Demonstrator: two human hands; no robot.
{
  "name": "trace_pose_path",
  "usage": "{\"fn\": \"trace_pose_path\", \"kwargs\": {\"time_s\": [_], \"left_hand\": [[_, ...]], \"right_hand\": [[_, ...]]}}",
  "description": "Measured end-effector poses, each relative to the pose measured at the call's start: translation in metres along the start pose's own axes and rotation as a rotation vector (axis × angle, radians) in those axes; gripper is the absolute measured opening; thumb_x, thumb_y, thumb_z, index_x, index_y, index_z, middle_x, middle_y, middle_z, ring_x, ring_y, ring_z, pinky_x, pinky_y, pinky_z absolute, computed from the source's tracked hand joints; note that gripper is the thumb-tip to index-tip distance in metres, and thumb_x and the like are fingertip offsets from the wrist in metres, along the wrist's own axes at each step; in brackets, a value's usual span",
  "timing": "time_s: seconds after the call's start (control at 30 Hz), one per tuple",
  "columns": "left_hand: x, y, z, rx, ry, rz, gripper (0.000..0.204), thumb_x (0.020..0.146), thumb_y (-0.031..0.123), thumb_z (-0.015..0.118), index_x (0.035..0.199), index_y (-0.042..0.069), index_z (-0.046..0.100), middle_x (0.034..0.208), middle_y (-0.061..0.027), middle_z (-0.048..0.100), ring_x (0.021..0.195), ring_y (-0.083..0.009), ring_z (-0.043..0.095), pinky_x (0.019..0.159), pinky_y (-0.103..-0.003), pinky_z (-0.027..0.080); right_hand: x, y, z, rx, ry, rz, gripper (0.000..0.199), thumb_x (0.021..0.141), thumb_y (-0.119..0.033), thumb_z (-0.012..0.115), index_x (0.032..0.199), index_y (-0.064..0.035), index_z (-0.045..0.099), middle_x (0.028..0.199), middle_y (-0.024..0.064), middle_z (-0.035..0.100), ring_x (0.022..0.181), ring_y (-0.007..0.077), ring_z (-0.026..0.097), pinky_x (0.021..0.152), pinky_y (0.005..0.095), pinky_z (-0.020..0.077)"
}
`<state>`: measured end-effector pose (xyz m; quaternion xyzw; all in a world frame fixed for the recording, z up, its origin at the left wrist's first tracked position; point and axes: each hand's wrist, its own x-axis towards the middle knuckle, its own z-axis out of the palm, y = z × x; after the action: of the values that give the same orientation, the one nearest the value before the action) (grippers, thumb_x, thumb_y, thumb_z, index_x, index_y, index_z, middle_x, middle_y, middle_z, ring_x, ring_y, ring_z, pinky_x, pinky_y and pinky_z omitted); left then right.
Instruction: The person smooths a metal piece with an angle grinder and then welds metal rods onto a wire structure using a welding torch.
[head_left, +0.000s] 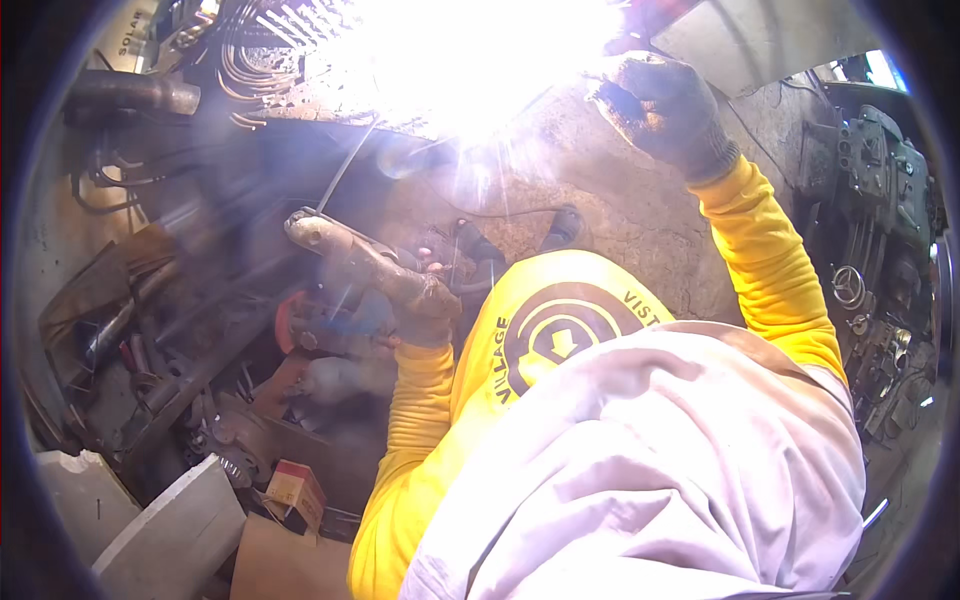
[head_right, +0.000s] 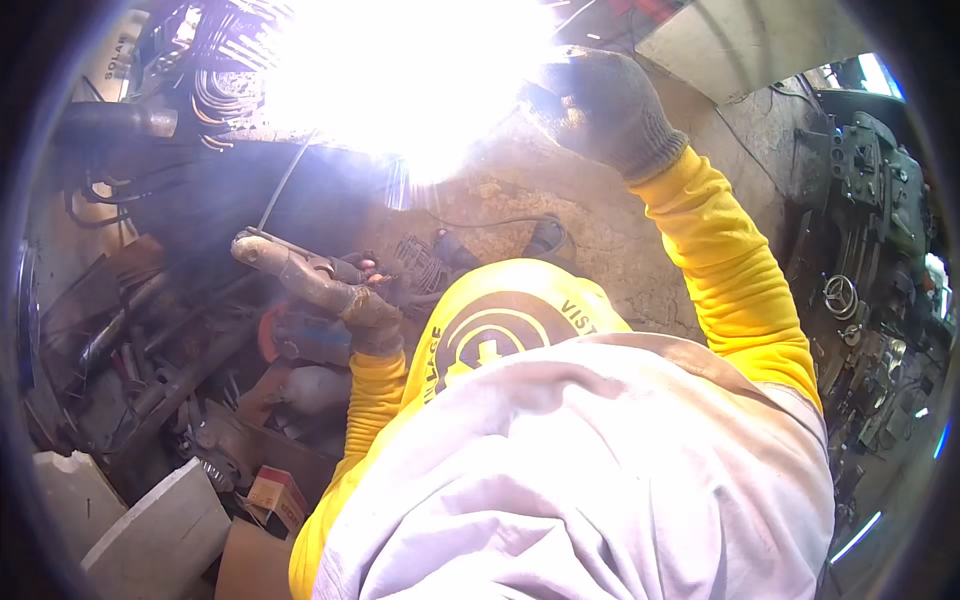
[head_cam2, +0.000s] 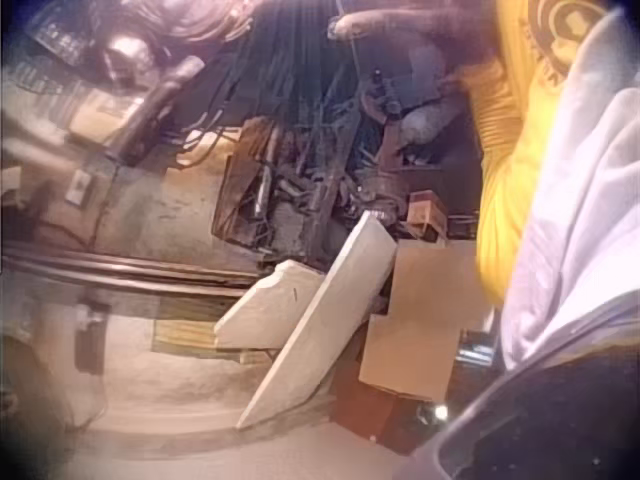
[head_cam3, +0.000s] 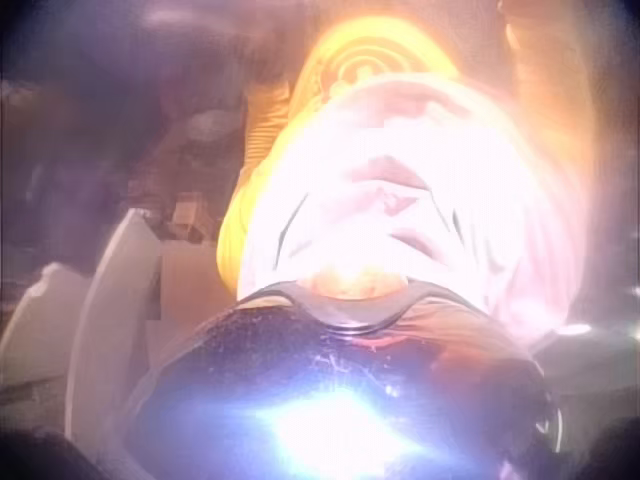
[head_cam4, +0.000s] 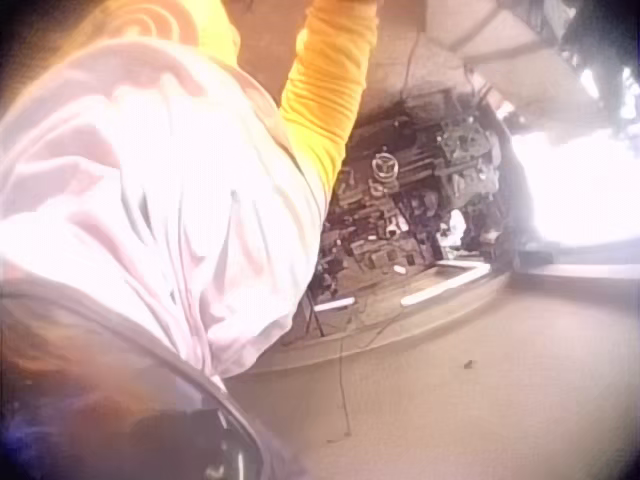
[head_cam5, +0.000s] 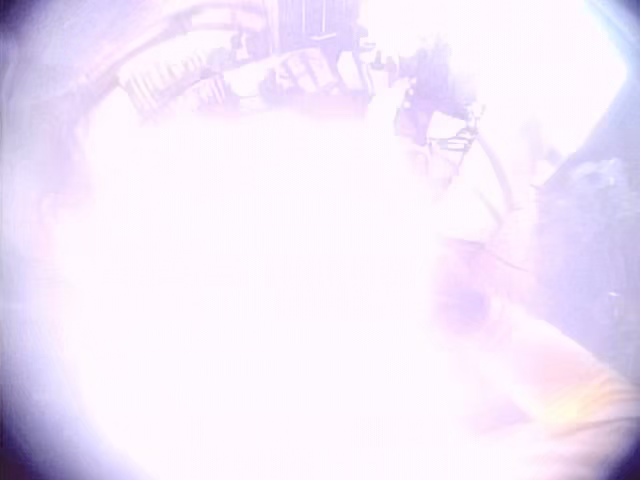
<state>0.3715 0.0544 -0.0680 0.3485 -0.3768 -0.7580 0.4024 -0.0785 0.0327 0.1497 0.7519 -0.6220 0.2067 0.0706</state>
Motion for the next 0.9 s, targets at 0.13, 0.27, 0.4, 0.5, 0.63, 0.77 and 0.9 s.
{"fn": "trace_pose_path", "kwargs": {"time_s": [0.13,0.27,0.4,0.5,0.63,0.77,0.9], "left_hand": [[-0.001,0.018,0.01,-1.15,-0.206,-0.391,0.051,0.102,0.04,0.049,0.136,0.004,0.041,0.121,-0.0161,0.054,0.114,-0.0272,0.057,0.099,-0.039,0.049],[0.003,-0.003,-0.028,-1.373,-0.061,-0.327,0.05,0.104,0.034,0.044,0.138,-0.003,0.04,0.13,-0.0189,0.052,0.121,-0.0298,0.054,0.106,-0.043,0.043],[0.008,0.01,-0.006,-1.383,-0.149,-0.336,0.053,0.103,0.034,0.045,0.14,-0.003,0.038,0.134,-0.0199,0.05,0.125,-0.0314,0.051,0.109,-0.045,0.04],[0.003,0.019,0.012,-1.288,-0.185,-0.291,0.053,0.103,0.034,0.046,0.141,-0.002,0.038,0.135,-0.0202,0.05,0.127,-0.032,0.05,0.11,-0.046,0.039],[0.007,0.033,0.027,-1.216,-0.25,-0.252,0.055,0.103,0.035,0.047,0.142,-0.002,0.037,0.137,-0.0206,0.049,0.13,-0.0329,0.047,0.111,-0.047,0.037],[0.007,0.039,0.039,-1.187,-0.297,-0.208,0.056,0.102,0.035,0.048,0.143,-0.001,0.036,0.138,-0.0209,0.048,0.132,-0.0337,0.045,0.112,-0.047,0.036],[0.008,0.035,0.044,-1.197,-0.331,-0.18,0.057,0.102,0.035,0.05,0.144,0.0,0.035,0.14,-0.0213,0.047,0.134,-0.0345,0.043,0.113,-0.048,0.034]], "right_hand": [[0.019,-0.016,-0.008,-0.009,0.058,-0.094,0.018,0.084,-0.012,0.072,0.101,-0.0073,0.07,0.09,0.0102,0.069,0.078,0.0279,0.066,0.073,0.0333,0.0549],[0.021,-0.021,-0.007,0.095,0.072,-0.02,0.021,0.082,-0.011,0.074,0.103,-0.0064,0.071,0.09,0.0101,0.07,0.078,0.0264,0.067,0.073,0.0334,0.0551],[0.023,-0.02,-0.007,0.016,0.194,-0.143,0.023,0.078,-0.01,0.077,0.101,-0.0072,0.072,0.087,0.0084,0.069,0.077,0.0235,0.067,0.072,0.0319,0.0548],[0.034,-0.033,-0.023,0.006,0.113,-0.089,0.018,0.078,-0.011,0.076,0.095,-0.0073,0.071,0.085,0.0073,0.068,0.076,0.0258,0.066,0.069,0.0338,0.0546],[0.03,-0.02,-0.02,0.135,-0.018,0.009,0.021,0.084,-0.013,0.071,0.103,-0.0052,0.069,0.094,0.0089,0.07,0.081,0.0284,0.068,0.071,0.0363,0.056],[0.031,-0.016,-0.017,0.151,-0.026,-0.021,0.022,0.083,-0.01,0.071,0.104,-0.0055,0.07,0.095,0.0084,0.071,0.081,0.0253,0.069,0.072,0.0333,0.0566],[0.03,-0.003,-0.02,0.172,-0.03,-0.087,0.023,0.081,-0.006,0.072,0.104,-0.0058,0.07,0.095,0.0077,0.071,0.081,0.0224,0.069,0.072,0.03,0.0565]]}}
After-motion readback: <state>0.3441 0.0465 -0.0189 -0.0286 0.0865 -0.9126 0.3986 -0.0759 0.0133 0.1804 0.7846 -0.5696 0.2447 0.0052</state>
